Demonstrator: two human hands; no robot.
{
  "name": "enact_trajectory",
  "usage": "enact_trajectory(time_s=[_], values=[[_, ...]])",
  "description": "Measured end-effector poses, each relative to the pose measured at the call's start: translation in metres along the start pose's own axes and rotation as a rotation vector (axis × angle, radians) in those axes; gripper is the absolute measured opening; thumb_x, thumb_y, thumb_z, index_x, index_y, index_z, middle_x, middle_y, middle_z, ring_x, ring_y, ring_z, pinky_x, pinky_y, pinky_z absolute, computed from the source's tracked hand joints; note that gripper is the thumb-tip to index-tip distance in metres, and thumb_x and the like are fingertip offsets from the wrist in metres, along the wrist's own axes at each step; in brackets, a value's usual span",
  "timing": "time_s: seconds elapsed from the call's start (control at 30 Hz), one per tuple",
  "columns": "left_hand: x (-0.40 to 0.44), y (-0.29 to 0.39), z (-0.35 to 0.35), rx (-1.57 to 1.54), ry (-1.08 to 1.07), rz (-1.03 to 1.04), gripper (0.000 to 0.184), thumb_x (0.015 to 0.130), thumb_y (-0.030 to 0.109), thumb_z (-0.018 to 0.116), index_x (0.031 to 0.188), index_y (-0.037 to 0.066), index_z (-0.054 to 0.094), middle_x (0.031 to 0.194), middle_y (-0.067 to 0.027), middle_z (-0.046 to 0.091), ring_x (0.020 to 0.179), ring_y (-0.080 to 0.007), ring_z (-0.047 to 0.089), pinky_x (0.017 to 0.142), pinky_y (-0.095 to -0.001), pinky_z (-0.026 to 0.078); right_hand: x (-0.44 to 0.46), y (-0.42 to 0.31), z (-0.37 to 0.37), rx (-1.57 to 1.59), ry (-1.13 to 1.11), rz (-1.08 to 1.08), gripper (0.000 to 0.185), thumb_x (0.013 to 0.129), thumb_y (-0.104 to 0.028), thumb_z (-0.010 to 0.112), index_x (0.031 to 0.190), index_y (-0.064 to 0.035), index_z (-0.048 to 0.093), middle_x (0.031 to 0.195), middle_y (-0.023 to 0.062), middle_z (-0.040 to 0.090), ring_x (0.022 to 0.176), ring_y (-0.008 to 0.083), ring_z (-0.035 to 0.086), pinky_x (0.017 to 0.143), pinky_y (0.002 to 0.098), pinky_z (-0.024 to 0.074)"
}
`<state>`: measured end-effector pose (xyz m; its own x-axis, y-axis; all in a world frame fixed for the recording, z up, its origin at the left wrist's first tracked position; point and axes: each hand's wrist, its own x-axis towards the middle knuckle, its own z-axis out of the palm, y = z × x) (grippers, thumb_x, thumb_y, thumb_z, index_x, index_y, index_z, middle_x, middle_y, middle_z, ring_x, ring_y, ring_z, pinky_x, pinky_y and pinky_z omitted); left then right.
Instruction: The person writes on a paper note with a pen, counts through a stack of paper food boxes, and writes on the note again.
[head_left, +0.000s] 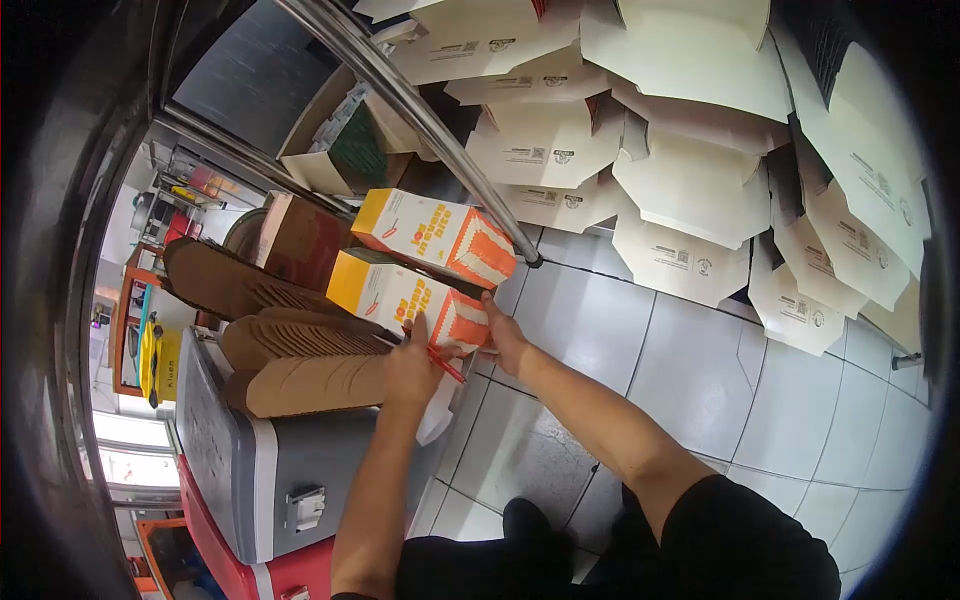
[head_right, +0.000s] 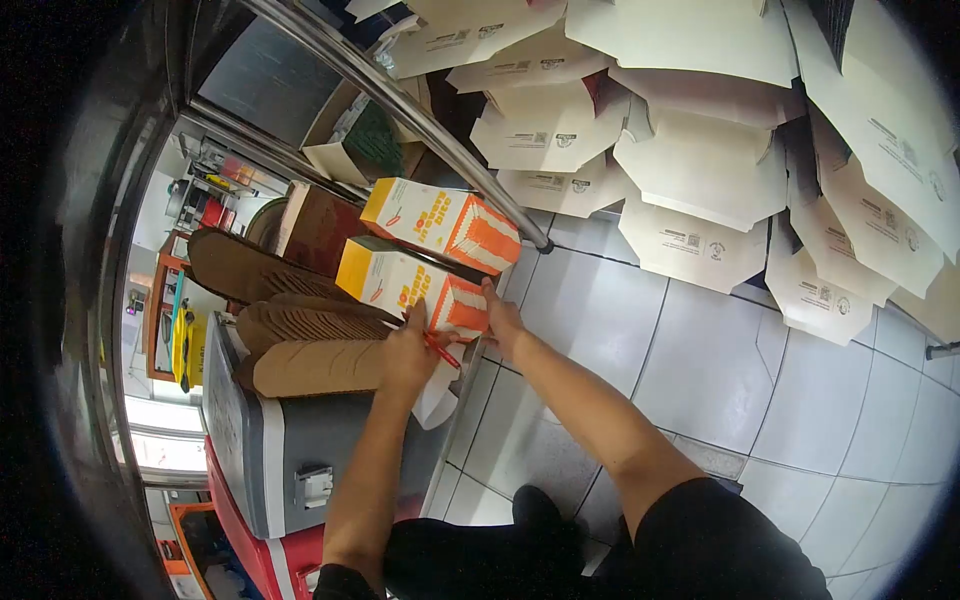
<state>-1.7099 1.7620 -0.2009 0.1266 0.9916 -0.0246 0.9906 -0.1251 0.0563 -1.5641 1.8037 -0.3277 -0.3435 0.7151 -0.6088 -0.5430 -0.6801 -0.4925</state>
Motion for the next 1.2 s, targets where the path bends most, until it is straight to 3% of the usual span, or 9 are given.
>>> enact_trajectory(time_s=[0.2,0.43,0.57,0.67,0.77,0.83,0.97,1.07,1.2], values=[[-0.020,0.024,-0.007,0.080,0.095,-0.003,0.082,0.084,0.057,0.073,0.136,-0.001,0.047,0.091,-0.0265,0.071,0.073,-0.0441,0.072,0.060,-0.0500,0.058,-0.030,-0.011,-0.021,-0.047,-0.186,0.120,0.080,0.092,-0.080,0.039,0.140,-0.0165,0.053,0.135,0.0112,0.058,0.123,0.0269,0.053,0.107,0.0438,0.0394],[-0.041,0.038,-0.028,-0.050,0.182,0.049,0.099,0.075,0.058,0.080,0.138,-0.006,0.039,0.120,-0.0373,0.062,0.082,-0.0466,0.072,0.065,-0.0481,0.061,-0.086,-0.031,-0.028,0.016,-0.361,-0.049,0.085,0.095,-0.079,0.034,0.144,-0.0113,0.048,0.141,0.0097,0.054,0.128,0.0278,0.055,0.110,0.0479,0.0414],[-0.043,0.029,-0.048,-0.092,0.283,0.071,0.107,0.069,0.056,0.086,0.137,-0.010,0.037,0.110,-0.0372,0.065,0.085,-0.0469,0.071,0.067,-0.0481,0.060,-0.106,-0.042,-0.020,-0.054,-0.416,-0.046,0.082,0.098,-0.074,0.030,0.144,-0.0075,0.046,0.141,0.0114,0.054,0.130,0.0291,0.055,0.109,0.0482,0.0433],[-0.044,0.016,-0.064,-0.242,0.212,0.029,0.111,0.066,0.056,0.088,0.136,-0.012,0.037,0.099,-0.0345,0.068,0.084,-0.0470,0.071,0.069,-0.0479,0.059,-0.095,-0.040,-0.025,-0.008,-0.656,-0.101,0.069,0.101,-0.060,0.044,0.142,-0.0035,0.044,0.138,0.0129,0.056,0.128,0.0296,0.057,0.107,0.0472,0.0459],[-0.044,0.006,-0.066,-0.279,0.207,-0.051,0.106,0.066,0.052,0.091,0.138,-0.007,0.040,0.095,-0.0290,0.071,0.087,-0.0419,0.073,0.074,-0.0459,0.059,-0.075,-0.034,-0.023,-0.199,-0.482,-0.145,0.065,0.095,-0.034,0.067,0.145,-0.0042,0.037,0.129,0.0154,0.059,0.112,0.0283,0.065,0.101,0.0452,0.0497],[-0.042,0.008,-0.070,-0.304,0.162,-0.091,0.101,0.068,0.050,0.091,0.136,-0.006,0.042,0.096,-0.0280,0.072,0.088,-0.0386,0.074,0.075,-0.0446,0.059,-0.042,-0.027,-0.031,-0.693,-0.431,-0.620,0.082,0.086,-0.022,0.080,0.148,-0.0027,0.030,0.136,0.0182,0.055,0.120,0.0314,0.062,0.106,0.0434,0.0475],[-0.032,0.008,-0.055,-0.421,0.233,-0.072,0.089,0.072,0.053,0.088,0.128,-0.004,0.050,0.094,-0.0268,0.072,0.087,-0.0381,0.074,0.075,-0.0446,0.058,-0.052,-0.050,-0.019,-0.914,-0.264,-1.135,0.104,0.078,-0.022,0.086,0.158,-0.0091,0.022,0.138,0.0193,0.057,0.126,0.0290,0.057,0.107,0.0375,0.0448],[-0.030,0.010,-0.050,-0.363,0.232,-0.044,0.083,0.075,0.054,0.085,0.125,-0.004,0.053,0.092,-0.0262,0.072,0.085,-0.0383,0.074,0.075,-0.0444,0.058,-0.052,-0.063,-0.021,-1.128,-0.289,-0.979,0.105,0.079,-0.022,0.085,0.159,-0.0087,0.020,0.153,0.0228,0.042,0.138,0.0347,0.048,0.112,0.0419,0.0424],[-0.030,0.007,-0.048,-0.450,0.292,-0.079,0.086,0.078,0.056,0.081,0.125,-0.008,0.051,0.087,-0.0292,0.069,0.081,-0.0413,0.073,0.071,-0.0473,0.057,-0.069,-0.058,-0.008,-1.132,-0.462,-1.029,0.102,0.077,-0.021,0.086,0.158,-0.0093,0.025,0.153,0.0217,0.043,0.136,0.0368,0.050,0.111,0.0423,0.0442]])
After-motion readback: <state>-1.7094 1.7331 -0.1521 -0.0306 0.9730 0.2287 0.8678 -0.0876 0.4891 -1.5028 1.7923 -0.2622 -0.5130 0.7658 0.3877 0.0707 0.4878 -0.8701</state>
